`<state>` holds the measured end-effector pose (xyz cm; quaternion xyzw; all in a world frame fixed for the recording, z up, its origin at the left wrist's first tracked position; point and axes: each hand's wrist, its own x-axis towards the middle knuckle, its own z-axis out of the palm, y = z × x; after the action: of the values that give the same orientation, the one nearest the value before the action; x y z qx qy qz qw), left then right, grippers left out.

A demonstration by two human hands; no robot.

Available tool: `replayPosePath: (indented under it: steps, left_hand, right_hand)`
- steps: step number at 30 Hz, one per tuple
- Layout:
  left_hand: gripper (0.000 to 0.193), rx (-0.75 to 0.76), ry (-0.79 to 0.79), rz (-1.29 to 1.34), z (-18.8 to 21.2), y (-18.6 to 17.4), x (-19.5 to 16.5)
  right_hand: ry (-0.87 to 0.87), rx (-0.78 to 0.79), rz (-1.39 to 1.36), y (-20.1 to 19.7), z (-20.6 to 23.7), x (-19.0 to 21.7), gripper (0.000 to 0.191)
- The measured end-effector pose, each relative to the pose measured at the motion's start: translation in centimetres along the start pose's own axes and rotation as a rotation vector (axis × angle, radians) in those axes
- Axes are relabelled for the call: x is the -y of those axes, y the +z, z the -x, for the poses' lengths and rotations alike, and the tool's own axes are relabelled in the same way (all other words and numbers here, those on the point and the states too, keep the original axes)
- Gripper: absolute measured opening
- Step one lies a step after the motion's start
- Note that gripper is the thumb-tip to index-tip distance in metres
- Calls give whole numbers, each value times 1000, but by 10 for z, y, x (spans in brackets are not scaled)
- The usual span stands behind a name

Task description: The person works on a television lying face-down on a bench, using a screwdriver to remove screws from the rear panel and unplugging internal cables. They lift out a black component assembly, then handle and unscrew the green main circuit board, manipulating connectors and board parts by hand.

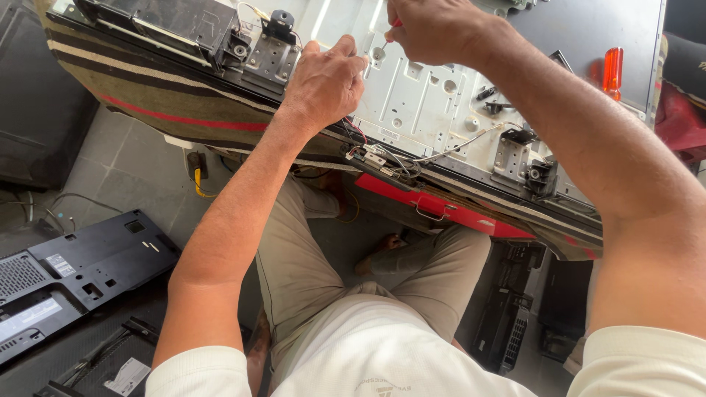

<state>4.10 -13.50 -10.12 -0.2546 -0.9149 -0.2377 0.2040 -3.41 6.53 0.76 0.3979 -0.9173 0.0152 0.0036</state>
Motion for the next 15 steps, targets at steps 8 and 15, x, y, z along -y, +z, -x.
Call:
replayPosePath:
  steps: [8,15]
  left_hand:
    - [20,-30,18,-25,-1,-1,0]
    - [20,-31,22,-3,0,0,0]
  right_hand:
    - [31,42,153,0,-5,5,40]
    - [8,33,63,-1,-1,2,30]
